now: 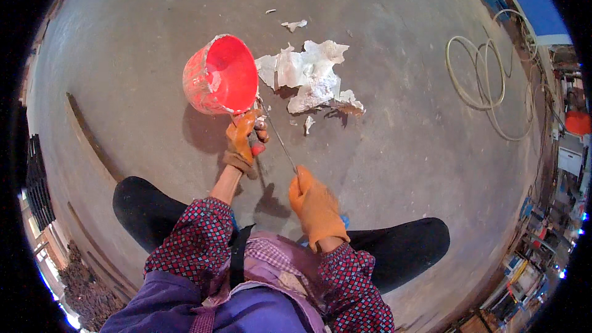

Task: The person sits on the floor and uses a metal scraper to remove dried white residue from the inside of a red bucket. After scraping the bucket, the person scrapes the residue from a piece of paper on the floor and then walks to a machine to discard the waste.

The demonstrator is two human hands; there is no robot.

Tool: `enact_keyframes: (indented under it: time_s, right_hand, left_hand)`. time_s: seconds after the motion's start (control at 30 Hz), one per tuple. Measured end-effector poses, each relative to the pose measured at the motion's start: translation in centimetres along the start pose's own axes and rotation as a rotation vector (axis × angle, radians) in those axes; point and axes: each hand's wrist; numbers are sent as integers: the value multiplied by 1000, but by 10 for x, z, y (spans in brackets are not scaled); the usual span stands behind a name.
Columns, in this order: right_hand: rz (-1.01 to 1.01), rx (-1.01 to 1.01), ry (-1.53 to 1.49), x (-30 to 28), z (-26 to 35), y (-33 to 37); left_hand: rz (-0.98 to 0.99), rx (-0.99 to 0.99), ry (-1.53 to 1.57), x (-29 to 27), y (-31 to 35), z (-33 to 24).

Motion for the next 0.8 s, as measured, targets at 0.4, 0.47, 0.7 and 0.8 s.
enact_keyframes:
  time_s: [0.4,0.47,0.7,0.8]
  right_hand:
    - [115,92,220,5,-11,-29]
    - [175,151,249,-2,-3,-34]
    - [149,126,157,35,40,-55]
    - [-23,126,84,32,34,-121]
  left_hand:
    - [-83,-65,-247,7,-8,18]
    - [-88,-95,-261,14,-5,20]
    - [-202,450,-456,-44,-37,130]
    - [-180,465,-305,-4,15,139]
Point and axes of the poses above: each hand's wrist, its own y-axis away from the middle knuckle, its own x-axis out of the palm, z = x × y, and after that the axes turned 9 degrees about -y, right-handed
